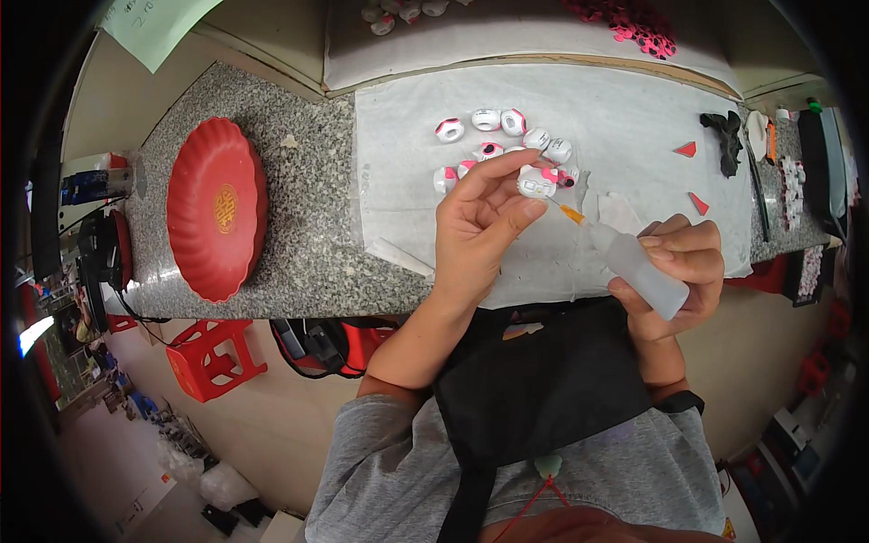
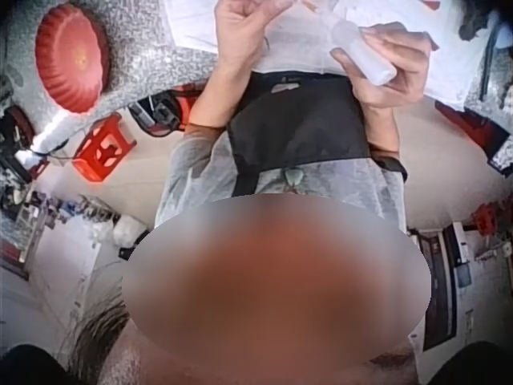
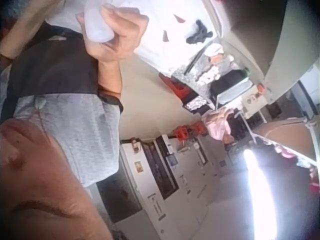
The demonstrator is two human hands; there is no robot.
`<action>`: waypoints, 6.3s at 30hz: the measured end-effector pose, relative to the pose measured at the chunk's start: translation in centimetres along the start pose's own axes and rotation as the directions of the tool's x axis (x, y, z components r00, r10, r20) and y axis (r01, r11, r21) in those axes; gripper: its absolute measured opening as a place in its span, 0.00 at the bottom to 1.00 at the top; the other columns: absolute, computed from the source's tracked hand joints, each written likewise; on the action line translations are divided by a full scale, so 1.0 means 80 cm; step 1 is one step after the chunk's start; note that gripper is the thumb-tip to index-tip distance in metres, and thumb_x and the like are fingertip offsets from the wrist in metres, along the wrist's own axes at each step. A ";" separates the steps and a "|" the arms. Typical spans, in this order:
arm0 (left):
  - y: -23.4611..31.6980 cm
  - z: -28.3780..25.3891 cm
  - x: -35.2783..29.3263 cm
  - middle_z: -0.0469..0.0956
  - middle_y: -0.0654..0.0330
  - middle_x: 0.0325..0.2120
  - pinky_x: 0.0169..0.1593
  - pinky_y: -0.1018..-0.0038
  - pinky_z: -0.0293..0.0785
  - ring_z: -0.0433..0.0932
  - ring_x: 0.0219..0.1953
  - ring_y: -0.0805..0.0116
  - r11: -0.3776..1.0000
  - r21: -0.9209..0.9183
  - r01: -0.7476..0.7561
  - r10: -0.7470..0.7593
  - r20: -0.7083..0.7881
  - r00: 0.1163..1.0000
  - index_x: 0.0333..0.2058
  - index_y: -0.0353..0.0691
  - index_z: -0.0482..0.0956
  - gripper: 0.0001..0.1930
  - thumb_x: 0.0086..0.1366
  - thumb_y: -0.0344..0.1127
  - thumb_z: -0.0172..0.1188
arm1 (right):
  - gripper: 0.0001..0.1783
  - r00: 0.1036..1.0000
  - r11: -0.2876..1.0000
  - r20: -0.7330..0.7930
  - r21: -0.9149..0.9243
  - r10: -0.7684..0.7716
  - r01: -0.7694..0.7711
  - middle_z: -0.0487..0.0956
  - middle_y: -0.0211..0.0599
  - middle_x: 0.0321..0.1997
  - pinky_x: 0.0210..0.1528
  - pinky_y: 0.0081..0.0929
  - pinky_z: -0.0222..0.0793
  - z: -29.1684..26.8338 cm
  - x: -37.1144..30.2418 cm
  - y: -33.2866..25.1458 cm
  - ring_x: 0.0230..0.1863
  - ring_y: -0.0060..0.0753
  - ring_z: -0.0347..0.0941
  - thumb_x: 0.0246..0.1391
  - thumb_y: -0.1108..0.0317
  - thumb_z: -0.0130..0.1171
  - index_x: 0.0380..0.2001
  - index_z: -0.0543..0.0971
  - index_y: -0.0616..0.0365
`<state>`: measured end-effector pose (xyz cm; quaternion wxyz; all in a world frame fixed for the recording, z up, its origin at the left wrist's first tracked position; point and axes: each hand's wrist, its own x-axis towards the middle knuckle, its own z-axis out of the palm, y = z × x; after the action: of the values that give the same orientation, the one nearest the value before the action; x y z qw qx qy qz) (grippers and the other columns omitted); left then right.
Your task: Applying glue to toy components and attaching small bows to white cat heads.
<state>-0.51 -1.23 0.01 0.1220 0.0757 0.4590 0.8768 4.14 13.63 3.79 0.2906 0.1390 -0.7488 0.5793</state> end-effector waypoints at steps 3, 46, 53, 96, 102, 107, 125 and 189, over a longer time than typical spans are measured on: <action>0.000 -0.001 0.000 0.66 0.57 0.39 0.41 0.82 0.64 0.66 0.40 0.74 1.000 -0.025 -0.007 0.007 -0.007 1.000 0.42 0.31 0.63 0.19 0.48 0.20 0.52 | 0.19 1.000 1.000 0.001 -0.001 -0.013 0.013 0.65 0.33 0.26 0.25 0.19 0.61 -0.001 0.001 0.000 0.21 0.23 0.61 0.27 0.70 0.65 0.26 0.67 0.55; -0.004 0.000 0.000 0.65 0.57 0.37 0.45 0.78 0.61 0.65 0.41 0.71 0.878 0.434 -0.202 0.194 0.063 0.979 0.39 0.30 0.67 0.17 0.47 0.18 0.52 | 0.20 0.998 0.997 0.048 -0.064 -0.046 0.049 0.65 0.34 0.26 0.25 0.19 0.60 0.000 0.001 0.002 0.21 0.24 0.61 0.26 0.71 0.65 0.26 0.67 0.56; -0.003 0.003 0.001 0.67 0.57 0.37 0.41 0.81 0.63 0.65 0.40 0.73 0.945 0.281 -0.165 0.173 -0.002 0.985 0.40 0.32 0.67 0.17 0.47 0.18 0.51 | 0.22 0.995 0.997 0.101 -0.065 -0.023 0.030 0.66 0.39 0.28 0.27 0.16 0.60 -0.014 0.013 0.014 0.25 0.24 0.64 0.25 0.81 0.62 0.28 0.66 0.60; -0.005 0.004 0.001 0.68 0.56 0.37 0.38 0.82 0.67 0.68 0.38 0.72 0.946 0.279 -0.162 0.187 -0.062 0.980 0.40 0.32 0.65 0.18 0.47 0.18 0.52 | 0.04 0.751 0.697 0.367 0.297 0.548 -0.653 0.70 0.38 0.22 0.21 0.14 0.59 -0.001 0.038 0.025 0.20 0.20 0.64 0.36 0.81 0.53 0.20 0.69 0.66; -0.011 0.003 0.000 0.67 0.52 0.38 0.39 0.78 0.67 0.68 0.39 0.68 0.830 0.493 -0.261 0.267 0.060 0.962 0.39 0.29 0.65 0.15 0.49 0.19 0.50 | 0.04 0.741 0.682 0.390 0.307 0.546 -0.664 0.70 0.37 0.23 0.21 0.15 0.60 0.008 0.033 0.032 0.20 0.20 0.64 0.37 0.80 0.54 0.20 0.69 0.65; -0.008 0.006 0.000 0.67 0.51 0.38 0.39 0.78 0.66 0.68 0.40 0.67 0.796 0.531 -0.291 0.278 0.105 0.955 0.38 0.29 0.66 0.15 0.48 0.19 0.51 | 0.04 0.743 0.676 0.376 0.317 0.554 -0.665 0.70 0.36 0.23 0.21 0.14 0.60 0.011 0.028 0.040 0.21 0.19 0.63 0.37 0.79 0.54 0.20 0.69 0.64; 0.004 -0.002 -0.008 0.69 0.52 0.36 0.43 0.75 0.64 0.68 0.40 0.67 0.997 0.019 -0.081 0.077 0.155 0.985 0.35 0.29 0.68 0.12 0.49 0.20 0.51 | 0.16 0.784 0.689 0.384 0.383 0.488 -0.616 0.70 0.31 0.24 0.25 0.14 0.60 0.022 0.015 0.033 0.23 0.18 0.63 0.32 0.78 0.59 0.31 0.72 0.65; 0.009 0.011 -0.010 0.73 0.53 0.31 0.22 0.85 0.65 0.67 0.19 0.80 0.964 -0.193 -0.181 0.218 0.194 0.956 0.30 0.32 0.65 0.06 0.52 0.27 0.49 | 0.13 0.721 0.612 0.230 0.401 0.653 -0.682 0.64 0.30 0.20 0.23 0.12 0.53 0.029 -0.008 0.047 0.20 0.16 0.57 0.43 0.73 0.50 0.34 0.64 0.64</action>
<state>0.41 -1.11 1.07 0.0873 0.2049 0.3550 0.9079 1.94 12.48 0.07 -0.0103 -0.0678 -0.5954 0.8005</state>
